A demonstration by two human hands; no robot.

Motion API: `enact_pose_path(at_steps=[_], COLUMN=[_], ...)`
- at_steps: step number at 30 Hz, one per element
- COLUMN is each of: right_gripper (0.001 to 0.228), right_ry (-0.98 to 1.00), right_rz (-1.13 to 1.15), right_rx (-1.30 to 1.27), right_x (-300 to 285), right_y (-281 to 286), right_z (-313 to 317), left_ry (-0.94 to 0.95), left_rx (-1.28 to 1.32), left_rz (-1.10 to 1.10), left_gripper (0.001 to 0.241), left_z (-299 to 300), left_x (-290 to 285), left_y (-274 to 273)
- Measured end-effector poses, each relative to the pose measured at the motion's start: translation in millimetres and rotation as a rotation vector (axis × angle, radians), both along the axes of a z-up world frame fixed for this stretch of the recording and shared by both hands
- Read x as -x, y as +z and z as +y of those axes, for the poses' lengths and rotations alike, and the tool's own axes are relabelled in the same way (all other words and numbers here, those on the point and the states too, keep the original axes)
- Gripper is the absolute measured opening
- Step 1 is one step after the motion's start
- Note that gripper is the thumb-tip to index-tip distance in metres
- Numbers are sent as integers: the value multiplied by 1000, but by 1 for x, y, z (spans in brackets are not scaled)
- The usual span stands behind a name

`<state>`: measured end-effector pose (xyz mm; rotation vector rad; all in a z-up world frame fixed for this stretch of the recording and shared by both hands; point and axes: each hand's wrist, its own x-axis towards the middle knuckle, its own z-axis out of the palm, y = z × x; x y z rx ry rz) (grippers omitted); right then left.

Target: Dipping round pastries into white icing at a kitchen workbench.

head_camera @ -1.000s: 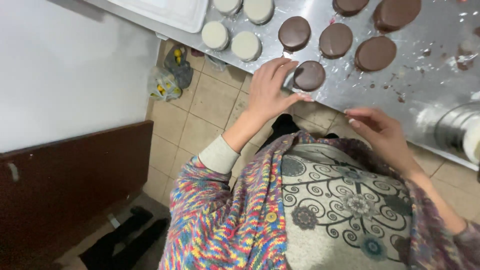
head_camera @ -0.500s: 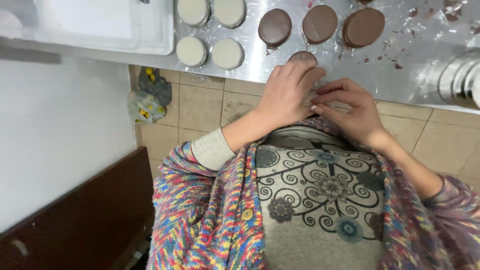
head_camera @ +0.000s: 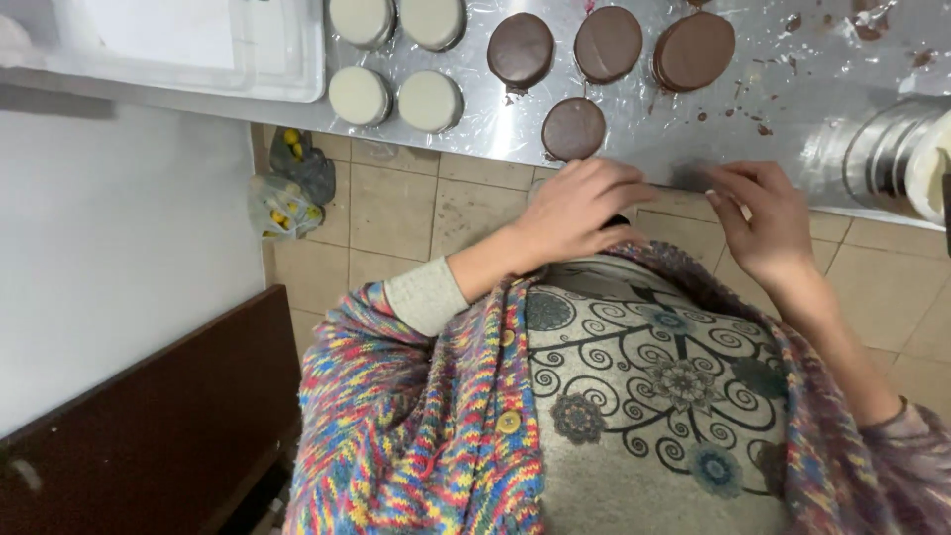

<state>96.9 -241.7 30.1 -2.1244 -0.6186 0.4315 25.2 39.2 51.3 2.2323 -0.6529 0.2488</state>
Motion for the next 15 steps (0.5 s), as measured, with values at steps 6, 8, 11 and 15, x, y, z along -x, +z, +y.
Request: enact_pose_path(at_steps=[6,8,11,15], right_gripper=[24,20,26,30], right_ry=[-27,73,106,66], right_rz=[72,-49,88,325], right_rx=[296,271,13,0], right_x=[-16,-24,-35,-45], right_y=[3,-7,-28,-73], right_z=[23,35,63,90], left_ry=[527,721,709,668], left_rx=[89,302,546,830], left_rz=[283,514,761,926], left_gripper=[37,50,64,68], left_z=[45,57,67,62], left_x=[48,47,40,24], left_y=[-50,-59,-82,-99])
